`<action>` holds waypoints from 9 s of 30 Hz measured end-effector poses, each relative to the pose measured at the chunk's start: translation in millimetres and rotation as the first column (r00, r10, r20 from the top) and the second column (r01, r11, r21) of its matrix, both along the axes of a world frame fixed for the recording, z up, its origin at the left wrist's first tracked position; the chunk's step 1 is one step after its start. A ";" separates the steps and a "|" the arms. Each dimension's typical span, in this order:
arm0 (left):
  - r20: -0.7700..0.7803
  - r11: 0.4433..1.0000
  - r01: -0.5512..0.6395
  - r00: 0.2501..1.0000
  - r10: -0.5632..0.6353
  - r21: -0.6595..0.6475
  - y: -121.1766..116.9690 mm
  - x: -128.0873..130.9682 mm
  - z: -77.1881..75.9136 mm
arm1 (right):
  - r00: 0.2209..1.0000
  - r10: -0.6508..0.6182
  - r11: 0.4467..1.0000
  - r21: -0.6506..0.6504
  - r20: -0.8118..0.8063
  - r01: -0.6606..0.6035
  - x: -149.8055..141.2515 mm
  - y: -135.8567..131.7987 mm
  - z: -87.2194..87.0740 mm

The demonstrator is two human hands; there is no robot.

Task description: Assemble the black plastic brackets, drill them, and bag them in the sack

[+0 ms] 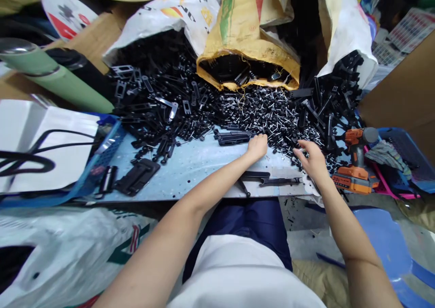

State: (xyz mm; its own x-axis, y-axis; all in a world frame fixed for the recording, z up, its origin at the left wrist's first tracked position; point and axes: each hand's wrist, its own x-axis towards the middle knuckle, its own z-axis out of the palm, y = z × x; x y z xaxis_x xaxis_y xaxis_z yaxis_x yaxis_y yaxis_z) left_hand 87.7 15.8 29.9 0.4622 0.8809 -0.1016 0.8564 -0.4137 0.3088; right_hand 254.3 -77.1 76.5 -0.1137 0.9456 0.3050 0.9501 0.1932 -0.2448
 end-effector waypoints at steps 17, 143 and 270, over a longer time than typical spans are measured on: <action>0.132 0.991 -0.075 0.989 0.060 0.109 -28.9 -111.6 17.4 | 0.994 -0.110 0.990 -0.085 0.022 0.111 -25.8 89.2 -30.5; 0.801 0.920 -0.365 0.589 0.110 0.142 -121.6 -87.8 -5.3 | 0.694 0.212 0.899 -0.140 -0.688 -0.414 -99.2 -19.8 -43.8; 0.288 0.892 0.016 0.944 -0.163 0.452 -114.2 -150.4 -54.2 | 0.913 0.071 0.967 -0.197 -0.402 -0.162 -51.0 8.1 -64.7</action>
